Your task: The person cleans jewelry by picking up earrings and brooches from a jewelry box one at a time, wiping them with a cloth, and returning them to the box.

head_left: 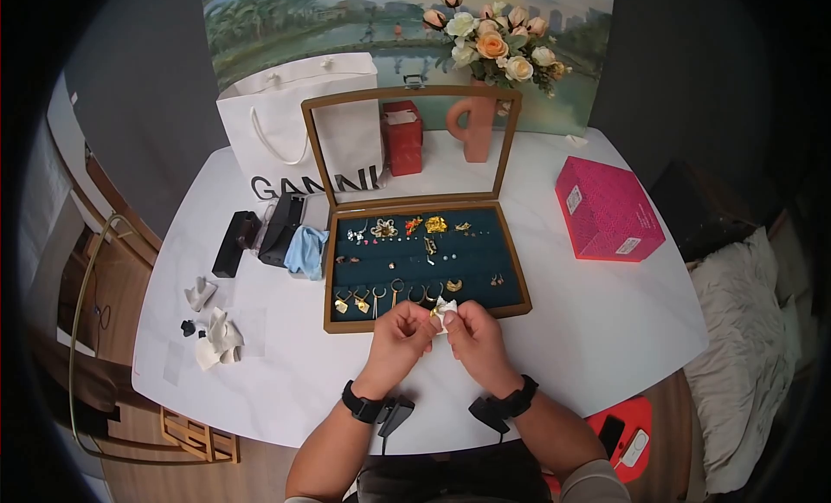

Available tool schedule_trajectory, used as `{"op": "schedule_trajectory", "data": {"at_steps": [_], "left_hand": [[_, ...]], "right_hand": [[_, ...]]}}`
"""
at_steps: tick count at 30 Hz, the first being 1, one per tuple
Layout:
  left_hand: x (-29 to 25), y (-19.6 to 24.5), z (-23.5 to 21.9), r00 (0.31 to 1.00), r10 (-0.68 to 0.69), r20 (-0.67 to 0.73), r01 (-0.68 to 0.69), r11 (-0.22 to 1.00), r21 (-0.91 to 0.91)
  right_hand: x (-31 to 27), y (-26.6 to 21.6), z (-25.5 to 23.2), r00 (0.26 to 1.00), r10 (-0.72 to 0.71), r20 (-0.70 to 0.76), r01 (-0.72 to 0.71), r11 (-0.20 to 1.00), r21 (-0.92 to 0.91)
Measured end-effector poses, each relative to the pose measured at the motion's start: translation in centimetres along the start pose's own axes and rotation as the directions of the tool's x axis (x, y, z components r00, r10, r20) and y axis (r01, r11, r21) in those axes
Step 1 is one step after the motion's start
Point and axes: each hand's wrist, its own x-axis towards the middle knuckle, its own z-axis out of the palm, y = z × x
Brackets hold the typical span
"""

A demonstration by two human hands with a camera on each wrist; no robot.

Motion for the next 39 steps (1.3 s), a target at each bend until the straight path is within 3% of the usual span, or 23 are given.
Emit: {"op": "schedule_trajectory", "data": {"at_steps": [5, 8, 17, 20, 23, 26, 32, 39], "left_hand": [[-0.2, 0.2, 0.4, 1.0, -0.019, 0.02, 0.019, 1.0, -0.018], [0.0, -0.4, 0.1, 0.999, 0.036, -0.04, -0.035, 0.999, 0.029], [-0.1, 0.0, 0.5, 1.0, 0.002, 0.0, -0.002, 1.0, -0.026], [0.0, -0.5, 0.1, 0.998, 0.034, -0.062, -0.035, 0.999, 0.001], [0.0, -0.5, 0.1, 0.997, 0.028, -0.066, -0.029, 0.999, -0.014], [0.0, -0.2, 0.3, 1.0, 0.006, 0.006, -0.006, 1.0, -0.029], [0.0, -0.3, 0.1, 0.998, 0.028, -0.057, -0.028, 1.0, 0.014], [-0.1, 0.0, 0.4, 1.0, 0.002, -0.02, -0.002, 1.0, -0.02]], "right_hand": [[0.5, 0.9, -0.1, 0.994, -0.09, -0.064, 0.088, 0.996, -0.03], [0.1, -0.1, -0.1, 0.998, 0.035, 0.051, -0.038, 0.998, 0.051], [0.3, -0.3, -0.3, 0.999, -0.028, -0.02, 0.029, 0.999, 0.04], [0.0, -0.6, 0.1, 0.997, 0.038, 0.073, -0.044, 0.995, 0.092], [0.0, -0.4, 0.1, 0.997, 0.018, 0.071, -0.024, 0.995, 0.093], [0.2, -0.7, -0.2, 1.0, 0.009, -0.008, -0.009, 0.999, 0.039], [0.0, -0.7, -0.1, 0.995, 0.036, 0.096, -0.042, 0.997, 0.069], [0.3, -0.4, -0.3, 1.0, -0.007, 0.019, 0.006, 0.998, 0.055]]}}
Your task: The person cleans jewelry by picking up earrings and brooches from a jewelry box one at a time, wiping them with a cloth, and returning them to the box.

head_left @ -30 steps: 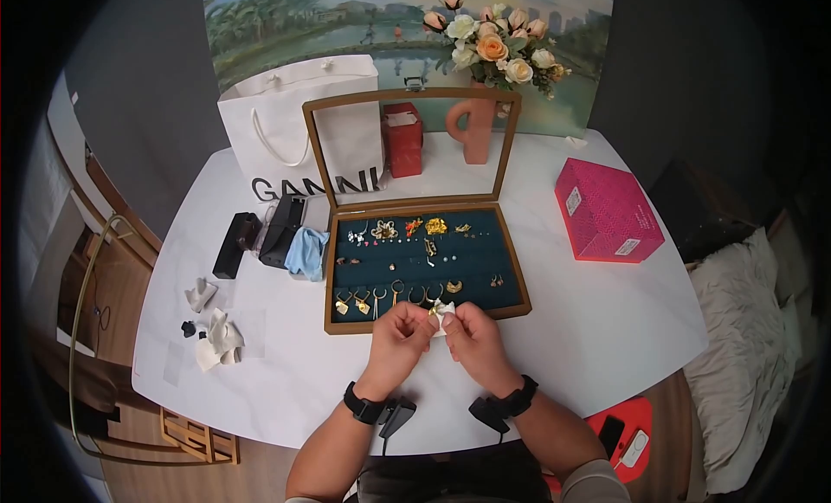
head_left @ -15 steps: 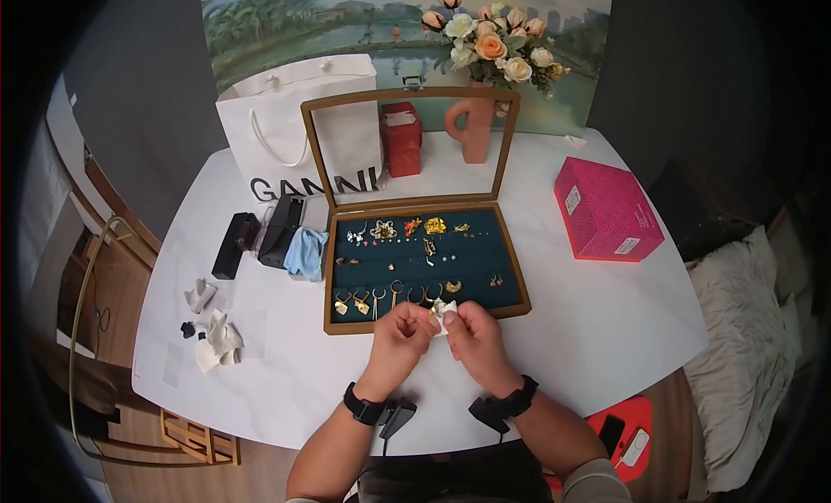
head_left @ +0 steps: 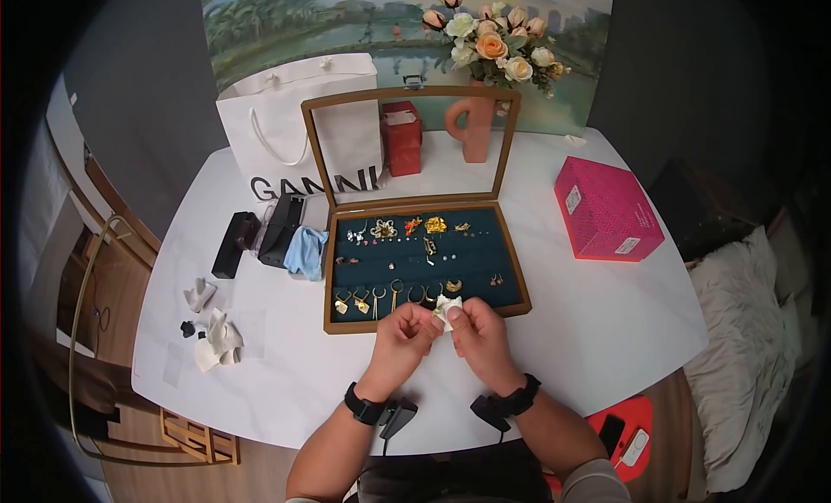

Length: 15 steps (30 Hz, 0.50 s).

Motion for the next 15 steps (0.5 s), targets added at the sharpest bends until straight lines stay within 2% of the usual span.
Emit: {"op": "schedule_trajectory", "data": {"at_steps": [3, 5, 12, 15], "left_hand": [[0.1, -0.35, -0.08, 0.998, 0.006, -0.059, -0.005, 1.0, 0.013], [0.2, -0.45, -0.24, 0.997, 0.004, -0.076, -0.003, 1.0, 0.003], [0.08, -0.04, -0.06, 1.0, -0.014, 0.005, 0.014, 1.0, -0.003], [0.03, 0.06, 0.02, 1.0, -0.004, -0.02, 0.005, 1.0, 0.011]], "right_hand": [[-0.37, -0.49, 0.38, 0.996, 0.054, 0.076, -0.056, 0.998, 0.03], [-0.36, -0.44, 0.43, 0.997, 0.047, 0.066, -0.049, 0.999, 0.02], [-0.09, -0.32, 0.06, 1.0, 0.005, -0.016, -0.005, 1.0, 0.004], [-0.14, -0.44, 0.0, 0.998, 0.036, 0.044, -0.037, 0.999, 0.024]]}}
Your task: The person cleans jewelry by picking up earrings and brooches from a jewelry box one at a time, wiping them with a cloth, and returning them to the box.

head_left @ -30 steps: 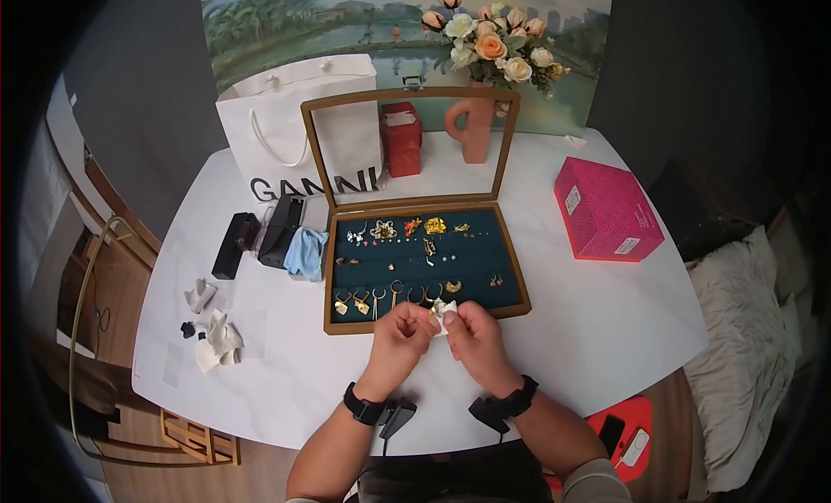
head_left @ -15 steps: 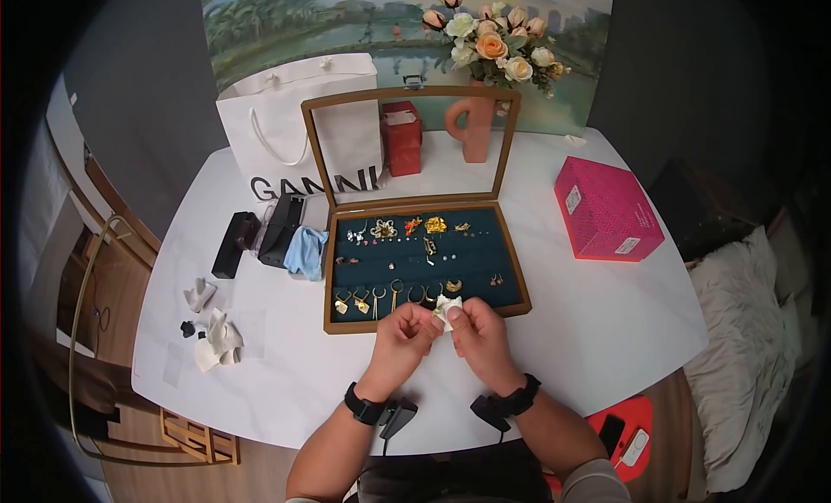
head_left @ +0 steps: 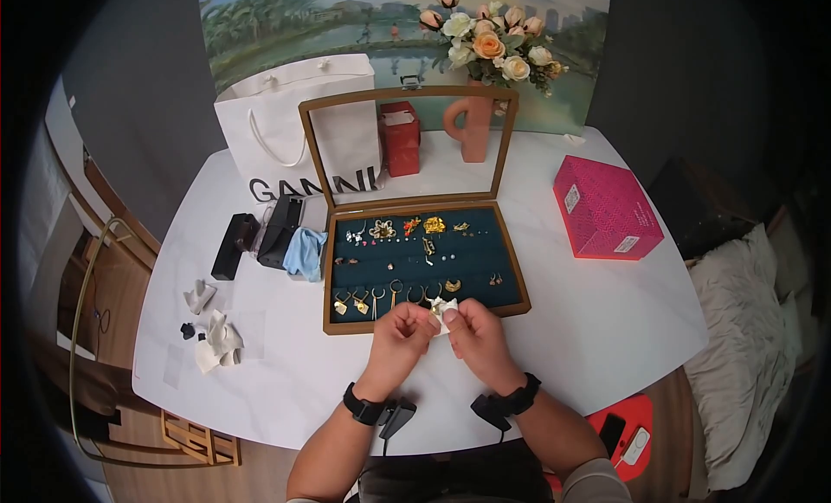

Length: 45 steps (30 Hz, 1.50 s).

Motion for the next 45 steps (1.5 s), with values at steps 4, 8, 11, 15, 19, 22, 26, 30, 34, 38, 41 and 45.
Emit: {"op": "schedule_trajectory", "data": {"at_steps": [4, 8, 11, 15, 19, 22, 26, 30, 34, 38, 41, 45], "left_hand": [[0.1, -0.1, -0.2, 0.999, 0.021, -0.025, -0.022, 1.0, -0.01], [0.1, 0.1, -0.3, 0.999, -0.038, 0.032, 0.04, 0.998, -0.051], [0.1, 0.1, -0.3, 0.996, -0.059, 0.066, 0.063, 0.996, -0.064], [0.0, 0.1, -0.2, 0.999, -0.04, 0.034, 0.041, 0.998, -0.044], [0.1, 0.0, -0.3, 1.0, -0.03, 0.008, 0.031, 0.998, -0.063], [0.1, 0.1, -0.4, 0.998, -0.058, 0.025, 0.06, 0.995, -0.075], [0.1, 0.2, -0.4, 0.992, -0.1, 0.082, 0.106, 0.991, -0.086], [0.1, 0.2, -0.4, 0.994, -0.089, 0.06, 0.093, 0.993, -0.077], [0.1, 0.3, -0.5, 0.995, -0.09, 0.043, 0.094, 0.991, -0.098], [0.2, 0.1, -0.7, 0.991, -0.113, 0.073, 0.128, 0.962, -0.243], [0.1, 0.7, -0.8, 0.982, -0.131, 0.138, 0.169, 0.934, -0.315], [0.0, 1.2, -0.7, 0.959, -0.164, 0.229, 0.239, 0.904, -0.355]], "right_hand": [[-0.1, 0.0, 0.2, 0.999, -0.007, 0.04, 0.007, 1.0, -0.007], [0.0, 0.2, 0.2, 0.999, -0.032, -0.013, 0.032, 0.999, -0.002], [0.0, 0.0, 0.1, 0.998, -0.04, -0.039, 0.04, 0.999, 0.0], [0.0, -0.1, -0.1, 1.0, -0.006, 0.025, 0.005, 1.0, 0.026], [-0.1, -0.3, 0.2, 0.999, -0.008, 0.044, 0.007, 1.0, 0.012], [-0.1, -0.3, 0.2, 0.999, -0.006, 0.034, 0.006, 1.0, 0.005], [0.0, 0.0, 0.1, 1.0, -0.023, -0.007, 0.023, 1.0, -0.018], [-0.2, -0.5, 0.3, 1.0, -0.013, 0.024, 0.013, 1.0, 0.019], [-0.2, -0.1, 0.3, 0.997, -0.036, 0.067, 0.035, 0.999, 0.017], [-0.1, -0.3, 0.2, 0.998, -0.068, -0.004, 0.068, 0.998, 0.011], [0.1, -1.1, 0.0, 0.996, -0.051, -0.08, 0.052, 0.998, 0.02], [-0.2, -1.6, -0.3, 1.0, -0.024, 0.011, 0.023, 0.998, 0.061]]}}
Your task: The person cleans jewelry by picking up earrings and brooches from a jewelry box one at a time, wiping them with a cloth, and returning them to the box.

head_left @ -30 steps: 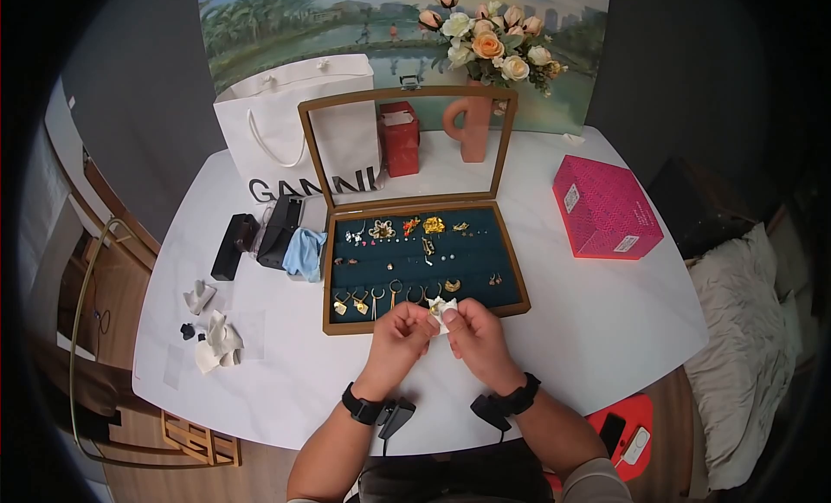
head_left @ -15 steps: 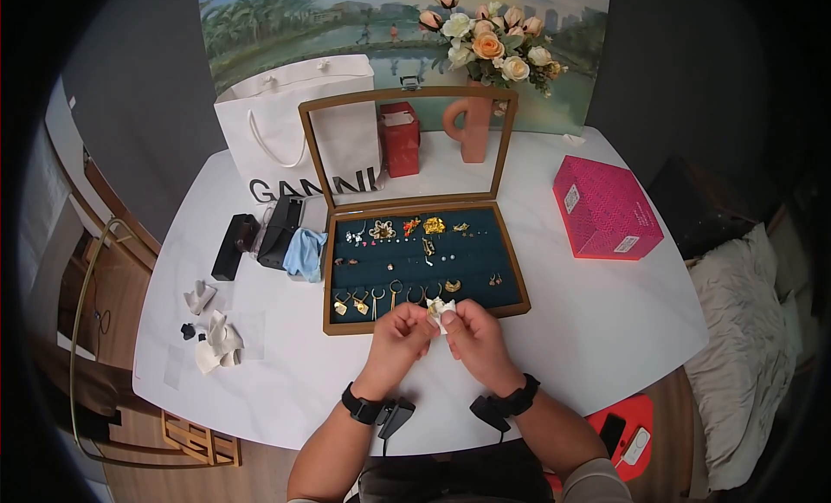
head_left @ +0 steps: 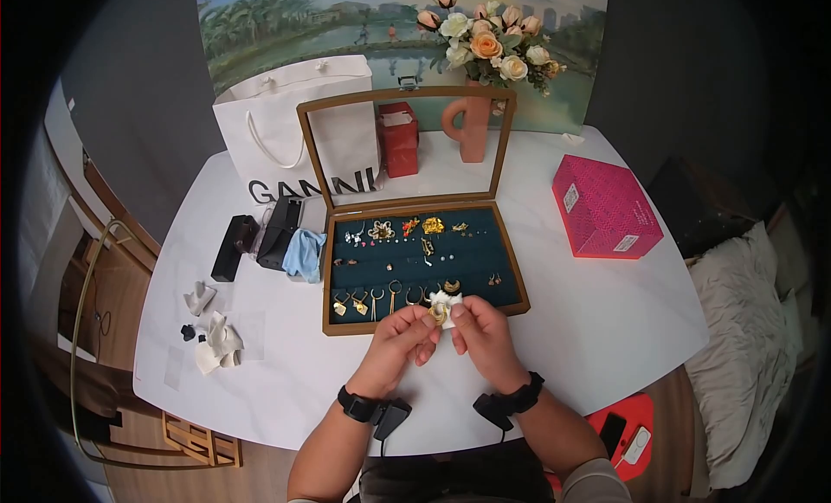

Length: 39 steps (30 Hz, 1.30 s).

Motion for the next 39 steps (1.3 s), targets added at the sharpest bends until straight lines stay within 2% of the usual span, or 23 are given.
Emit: {"op": "schedule_trajectory", "data": {"at_steps": [4, 8, 11, 13, 17, 22, 29, 31, 34, 37, 38, 39], "left_hand": [[-0.1, 0.2, -0.1, 1.0, -0.022, 0.012, 0.022, 1.0, -0.012], [0.0, -0.1, -0.1, 0.998, -0.052, 0.043, 0.053, 0.998, -0.019], [0.0, -0.1, 0.1, 0.999, -0.047, 0.0, 0.047, 0.999, -0.015], [0.1, -0.2, 0.3, 0.998, 0.03, -0.051, -0.028, 0.999, 0.043], [0.4, -0.7, -0.1, 0.991, 0.088, -0.096, -0.075, 0.989, 0.131], [0.4, -1.0, -0.3, 0.991, 0.069, -0.11, -0.046, 0.979, 0.198], [0.3, -0.5, 0.2, 0.993, 0.08, -0.088, -0.057, 0.968, 0.246], [0.2, -0.3, 0.1, 0.995, 0.053, -0.085, -0.035, 0.979, 0.199], [0.2, -0.1, 0.1, 0.996, 0.034, -0.08, -0.023, 0.99, 0.141], [0.2, 0.1, 0.0, 0.997, 0.012, -0.08, -0.005, 0.996, 0.094], [0.2, 0.1, 0.1, 0.997, 0.002, -0.08, 0.004, 0.997, 0.079], [0.1, 0.1, 0.1, 0.997, -0.002, -0.075, 0.007, 0.997, 0.073]], "right_hand": [[-0.2, -0.8, 0.0, 0.996, 0.013, 0.092, -0.016, 0.999, 0.028], [-0.1, -0.6, -0.2, 0.995, 0.004, 0.103, -0.011, 0.998, 0.061], [0.1, -0.2, -0.3, 0.994, -0.009, 0.107, 0.0, 0.997, 0.079], [0.0, 0.0, -0.2, 0.995, -0.012, 0.099, 0.006, 0.998, 0.06], [-0.1, 0.3, 0.2, 0.997, -0.042, 0.062, 0.043, 0.999, -0.009], [0.2, 1.8, 0.5, 0.993, -0.113, -0.027, 0.112, 0.993, -0.045], [-0.1, 0.7, 0.2, 0.997, -0.064, -0.033, 0.061, 0.995, -0.075], [-0.3, -0.1, -0.1, 0.999, -0.006, -0.045, 0.004, 0.999, -0.035], [-0.3, -0.8, -0.3, 0.992, 0.009, -0.122, -0.007, 1.0, 0.018], [-0.2, -1.1, -0.2, 0.96, -0.096, -0.262, 0.103, 0.995, 0.011], [-0.2, -1.1, -0.3, 0.958, -0.122, -0.26, 0.128, 0.992, 0.007], [-0.2, -0.5, -0.4, 0.967, -0.16, -0.198, 0.158, 0.987, -0.026]]}}
